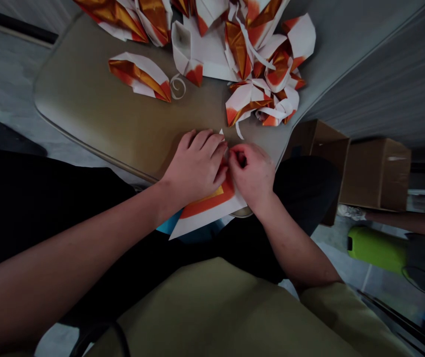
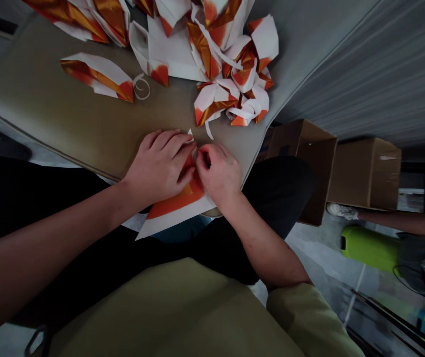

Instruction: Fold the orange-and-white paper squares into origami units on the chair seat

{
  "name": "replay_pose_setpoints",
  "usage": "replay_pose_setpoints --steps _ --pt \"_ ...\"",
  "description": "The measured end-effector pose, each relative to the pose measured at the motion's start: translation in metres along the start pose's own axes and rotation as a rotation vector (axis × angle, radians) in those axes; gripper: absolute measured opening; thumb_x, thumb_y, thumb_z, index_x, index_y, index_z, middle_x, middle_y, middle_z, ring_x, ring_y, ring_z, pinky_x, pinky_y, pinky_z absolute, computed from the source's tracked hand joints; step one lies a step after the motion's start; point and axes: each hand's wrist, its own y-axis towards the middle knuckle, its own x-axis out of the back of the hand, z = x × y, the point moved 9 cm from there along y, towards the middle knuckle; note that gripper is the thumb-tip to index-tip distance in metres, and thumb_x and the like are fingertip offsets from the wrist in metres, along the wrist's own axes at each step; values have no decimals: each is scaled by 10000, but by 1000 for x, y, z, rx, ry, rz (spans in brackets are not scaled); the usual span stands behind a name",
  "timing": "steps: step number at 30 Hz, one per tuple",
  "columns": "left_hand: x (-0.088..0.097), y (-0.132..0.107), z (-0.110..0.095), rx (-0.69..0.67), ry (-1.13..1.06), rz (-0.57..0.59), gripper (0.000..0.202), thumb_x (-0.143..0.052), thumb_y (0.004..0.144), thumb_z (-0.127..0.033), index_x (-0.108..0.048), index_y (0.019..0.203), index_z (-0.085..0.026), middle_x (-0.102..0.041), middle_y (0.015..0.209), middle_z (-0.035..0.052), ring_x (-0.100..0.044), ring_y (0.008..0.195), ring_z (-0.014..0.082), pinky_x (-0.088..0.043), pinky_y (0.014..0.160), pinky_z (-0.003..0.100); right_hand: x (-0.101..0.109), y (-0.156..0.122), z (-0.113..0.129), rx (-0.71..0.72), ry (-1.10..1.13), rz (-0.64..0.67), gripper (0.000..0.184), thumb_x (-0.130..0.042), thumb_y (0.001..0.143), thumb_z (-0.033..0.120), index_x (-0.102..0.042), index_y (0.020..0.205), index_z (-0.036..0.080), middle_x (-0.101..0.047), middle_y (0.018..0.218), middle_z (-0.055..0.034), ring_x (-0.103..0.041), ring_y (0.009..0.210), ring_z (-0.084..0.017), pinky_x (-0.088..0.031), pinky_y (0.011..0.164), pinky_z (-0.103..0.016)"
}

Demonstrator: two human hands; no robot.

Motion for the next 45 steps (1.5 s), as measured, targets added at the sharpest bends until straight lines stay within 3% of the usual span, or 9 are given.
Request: replay_pose_setpoints --steps 6,17,24,32,45 --pt "0 0 -1 -7 12 4 466 -505 973 -310 -616 1390 -134 -627 1403 172 -526 1341 375 -376 1144 579 0 0 1 6 13 22 125 -570 956 243 -640 853 253 -704 795 -18 -645 750 -188 -490 717 -349" --pt "0 -1 0 -10 13 -7 475 -519 963 -306 -617 1389 -120 -632 1392 171 -529 1337 377 -378 1145 573 -2 0 -2 9 20 43 129 -554 947 295 -636 852 263 -695 793 -38 -613 752 -190 -472 730 -342" --pt "0 0 0 -6 1 -14 469 -537 953 -301 -619 1396 -170 -633 1394 155 -535 1336 373 -378 1141 577 -1 -1 -1 -22 34 65 113 -554 937 227 -644 871 251 -720 838 -29 -655 791 -202 -502 774 -356" --pt "1 -1 -1 -10 39 -4 462 -499 979 -327 -620 1379 -132 -632 1401 153 -534 1345 359 -378 1160 549 0 -2 -2 -17 28 69 100 -577 934 227 -658 879 247 -729 861 -40 -663 802 -208 -513 791 -366" --pt "0 -1 0 -7 2 -5 468 -514 969 -311 -617 1392 -139 -623 1406 164 -522 1350 371 -375 1151 571 6 -6 -3 -21 37 54 90 -604 916 218 -668 856 240 -703 808 -24 -639 745 -188 -506 737 -340"
